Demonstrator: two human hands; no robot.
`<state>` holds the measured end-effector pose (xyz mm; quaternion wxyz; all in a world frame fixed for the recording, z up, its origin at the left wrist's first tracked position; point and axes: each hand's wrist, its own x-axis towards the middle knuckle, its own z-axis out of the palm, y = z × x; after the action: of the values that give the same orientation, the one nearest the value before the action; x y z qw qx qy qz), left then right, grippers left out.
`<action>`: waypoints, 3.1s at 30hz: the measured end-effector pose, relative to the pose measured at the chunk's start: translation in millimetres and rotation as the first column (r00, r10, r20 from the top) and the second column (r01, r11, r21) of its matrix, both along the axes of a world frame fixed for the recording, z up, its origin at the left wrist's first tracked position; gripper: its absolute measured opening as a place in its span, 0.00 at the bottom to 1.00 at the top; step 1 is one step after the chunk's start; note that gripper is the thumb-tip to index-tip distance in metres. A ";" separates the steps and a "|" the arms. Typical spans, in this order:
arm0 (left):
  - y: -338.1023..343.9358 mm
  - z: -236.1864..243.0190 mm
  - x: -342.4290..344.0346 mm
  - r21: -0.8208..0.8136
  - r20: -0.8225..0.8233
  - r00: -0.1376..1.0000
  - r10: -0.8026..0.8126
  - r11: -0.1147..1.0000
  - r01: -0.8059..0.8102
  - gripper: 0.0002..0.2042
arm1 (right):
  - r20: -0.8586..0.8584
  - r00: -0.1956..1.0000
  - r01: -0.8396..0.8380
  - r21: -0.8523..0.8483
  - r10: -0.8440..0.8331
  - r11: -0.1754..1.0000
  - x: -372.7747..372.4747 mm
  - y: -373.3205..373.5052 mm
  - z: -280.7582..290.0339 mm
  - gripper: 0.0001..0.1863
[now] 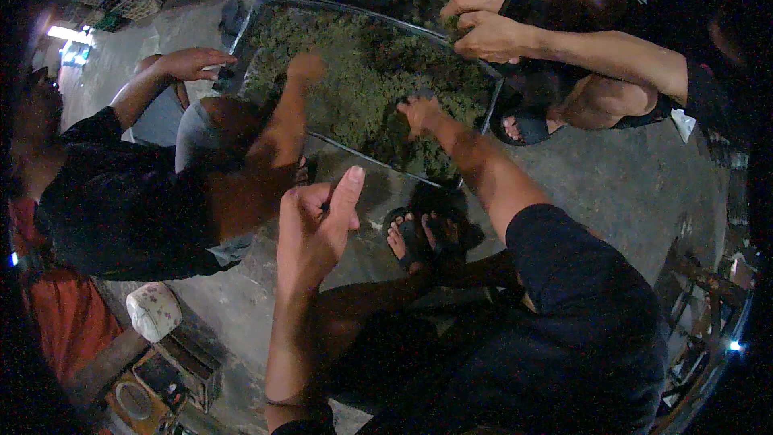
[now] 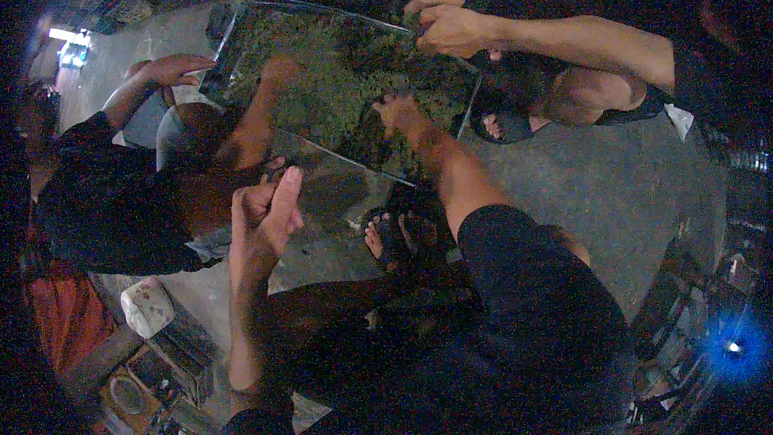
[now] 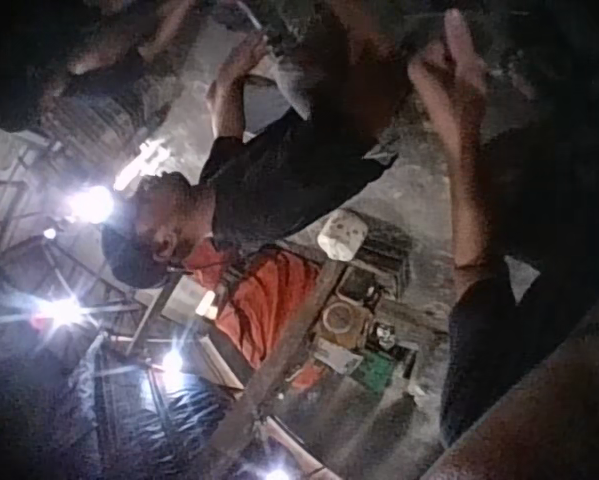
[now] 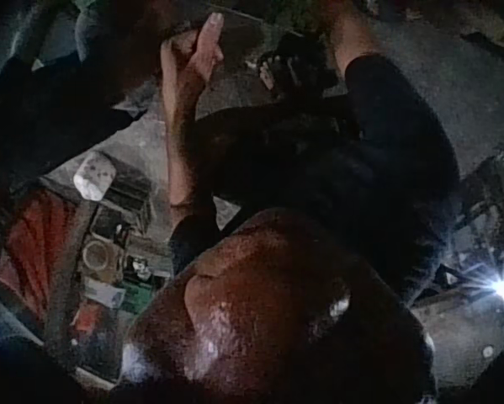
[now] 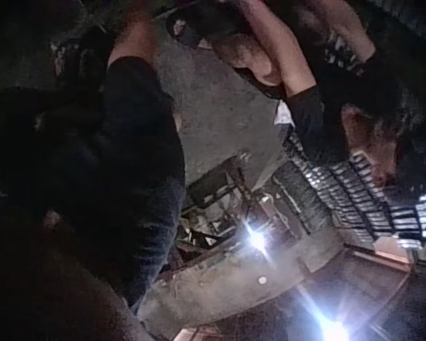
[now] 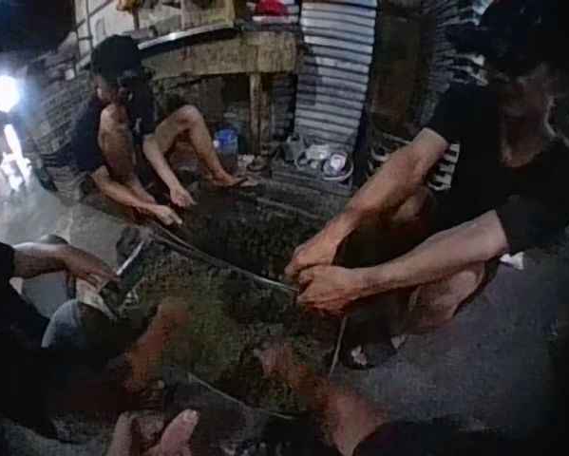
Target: The person sits on the floor and sorts through a large tray of dried green herbs, picking out small pieces by hand and placing them into a smaller tray. The task is performed continuously with both hands.
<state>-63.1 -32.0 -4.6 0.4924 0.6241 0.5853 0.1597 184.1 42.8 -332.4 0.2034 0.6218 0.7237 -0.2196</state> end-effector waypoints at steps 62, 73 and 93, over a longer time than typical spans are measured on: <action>4.8 -29.3 41.1 0.017 0.132 0.989 0.064 0.998 -0.067 0.24 | -0.254 -0.951 0.196 -0.936 -0.177 0.292 8.7 -50.5 194.6 0.13; 5.4 -32.1 43.7 -0.019 0.169 0.985 0.021 1.000 -0.019 0.22 | -0.575 -0.583 0.536 -0.803 -0.575 0.260 20.6 -55.1 214.7 0.09; 1.3 -38.5 27.3 -0.019 0.171 0.985 -0.010 1.000 0.014 0.21 | -0.494 -0.805 0.293 -0.812 -0.329 0.505 20.1 -81.1 278.1 0.16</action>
<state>-35.8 -30.6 -43.1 0.5479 0.6066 0.5388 0.2037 204.2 -38.3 -54.3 -0.6245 0.3742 0.0789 -0.6810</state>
